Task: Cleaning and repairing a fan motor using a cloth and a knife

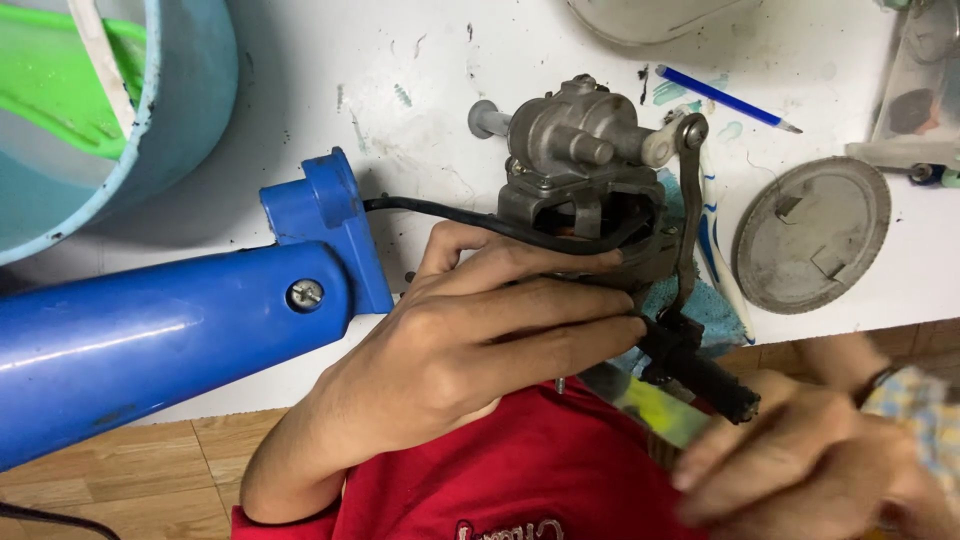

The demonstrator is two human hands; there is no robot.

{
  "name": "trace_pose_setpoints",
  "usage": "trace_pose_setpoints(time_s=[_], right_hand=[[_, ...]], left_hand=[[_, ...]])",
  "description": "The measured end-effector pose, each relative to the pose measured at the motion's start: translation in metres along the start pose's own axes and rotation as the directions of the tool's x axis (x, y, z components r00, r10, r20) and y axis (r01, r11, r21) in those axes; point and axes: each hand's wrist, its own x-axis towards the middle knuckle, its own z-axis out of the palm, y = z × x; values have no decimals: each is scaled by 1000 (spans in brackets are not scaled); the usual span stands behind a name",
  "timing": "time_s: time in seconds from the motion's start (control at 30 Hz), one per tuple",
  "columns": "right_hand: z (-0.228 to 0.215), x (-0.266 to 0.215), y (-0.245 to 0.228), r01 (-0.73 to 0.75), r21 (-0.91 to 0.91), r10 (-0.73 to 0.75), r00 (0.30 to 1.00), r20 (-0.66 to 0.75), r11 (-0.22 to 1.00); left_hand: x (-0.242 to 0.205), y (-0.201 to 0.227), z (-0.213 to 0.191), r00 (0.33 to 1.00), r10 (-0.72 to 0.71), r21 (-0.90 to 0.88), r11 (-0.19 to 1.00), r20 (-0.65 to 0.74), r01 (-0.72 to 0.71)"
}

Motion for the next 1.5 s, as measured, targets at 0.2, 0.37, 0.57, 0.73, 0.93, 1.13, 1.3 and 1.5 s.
trace_pose_setpoints(time_s=[0.2, 0.37, 0.57, 0.73, 0.93, 1.13, 1.3, 1.5], right_hand=[[-5, -8, 17, -89, -201, 56, 985, -162, 975], [-42, -9, 41, 280, 350, -362, 911, 197, 894], [-50, -3, 58, 266, 527, -434, 873, 224, 807], [-53, -12, 73, 324, 589, -471, 875, 111, 741], [-43, 0, 61, 244, 557, -385, 911, 150, 794], [-44, -4, 63, 277, 565, -431, 889, 157, 777], [-44, 6, 61, 284, 589, -455, 875, 164, 757], [-40, 14, 62, 270, 585, -493, 830, 260, 765]], left_hand=[[2, -1, 3, 1000, 18, 13, 1000, -12, -18], [5, 1, 3, 1000, 7, 20, 1000, -9, -7], [8, 3, 3, 1000, -9, 10, 1000, -9, 9], [10, 2, 5, 1000, -12, 16, 1000, -11, 12], [11, 3, 6, 1000, -8, -8, 1000, -25, 7], [9, 4, 7, 1000, -6, 8, 1000, -14, 6], [7, 4, 8, 1000, -7, 3, 1000, -16, 7], [7, 3, 6, 1000, -12, 9, 1000, -2, 12]])
